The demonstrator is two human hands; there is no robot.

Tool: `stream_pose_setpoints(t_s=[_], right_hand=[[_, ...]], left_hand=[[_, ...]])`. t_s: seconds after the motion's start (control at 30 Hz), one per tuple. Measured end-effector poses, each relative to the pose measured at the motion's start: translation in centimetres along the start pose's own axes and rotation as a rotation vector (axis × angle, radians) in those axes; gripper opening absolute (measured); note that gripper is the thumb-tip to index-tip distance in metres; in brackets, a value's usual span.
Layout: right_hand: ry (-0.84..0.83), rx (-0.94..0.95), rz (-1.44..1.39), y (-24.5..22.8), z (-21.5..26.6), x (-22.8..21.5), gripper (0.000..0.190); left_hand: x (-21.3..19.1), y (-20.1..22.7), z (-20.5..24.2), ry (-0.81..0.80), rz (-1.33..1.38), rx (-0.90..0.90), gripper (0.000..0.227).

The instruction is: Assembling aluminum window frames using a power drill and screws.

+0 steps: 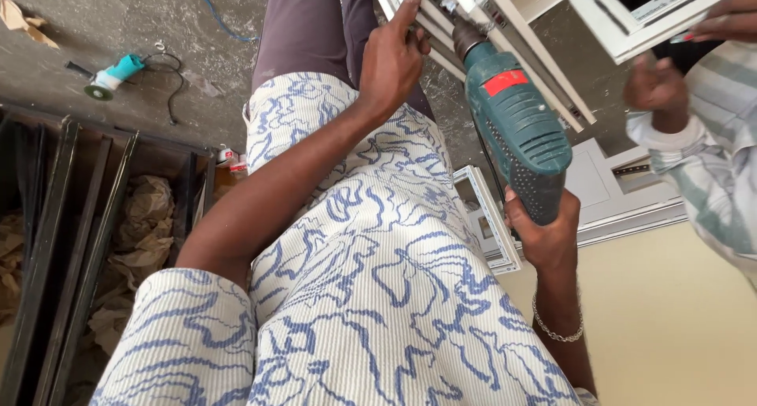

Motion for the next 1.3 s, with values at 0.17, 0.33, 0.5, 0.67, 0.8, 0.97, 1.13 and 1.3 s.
stream_pose_setpoints(t_s=[0.17, 0.33, 0.5, 0.67, 0.8, 0.97, 1.13, 1.3], right_hand=[[-0.018, 0.010, 0.035, -0.7, -0.5, 0.0, 0.012], [-0.036, -0.029, 0.112, -0.1, -1.1, -0.5, 0.010], [0.026, -0.213, 0.161, -0.2, -1.4, -0.9, 0.020], [0.045, -0.360, 0.239, 0.8, 1.2, -1.1, 0.029], [0.034, -0.403, -0.005, 5.5, 4.0, -1.8, 0.022], [-0.029, -0.276, -0.492, 7.3, 5.5, -0.9, 0.027], [-0.077, -0.314, -0.719, 8.5, 6.1, -0.2, 0.034], [-0.100, -0.348, -0.748, 10.0, 6.0, 0.1, 0.034]], left_hand=[[-0.1, 0.4, -0.1, -0.018, -0.024, 0.001, 0.072], [0.1, -0.3, -0.7, -0.041, -0.069, -0.004, 0.076], [-1.8, 0.8, -1.9, -0.049, 0.133, -0.015, 0.051], [-3.9, 0.8, -1.4, -0.044, 0.219, 0.079, 0.016], [-4.2, -0.1, -1.1, -0.208, 0.427, -0.022, 0.011], [-4.9, 1.4, -0.4, -0.277, 0.614, -0.133, 0.010], [-5.4, 2.3, 0.4, -0.360, 0.616, -0.175, 0.006], [-5.3, 2.6, 0.9, -0.454, 0.853, -0.313, 0.014]])
Point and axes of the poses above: each hand's wrist, its own z-axis away from the middle knuckle, its own x-axis out of the palm, y = z × x, the point moved 3 cm from there along -z, towards the middle knuckle, and after that the axes turned 1 degree about x, right-handed, at the moved point
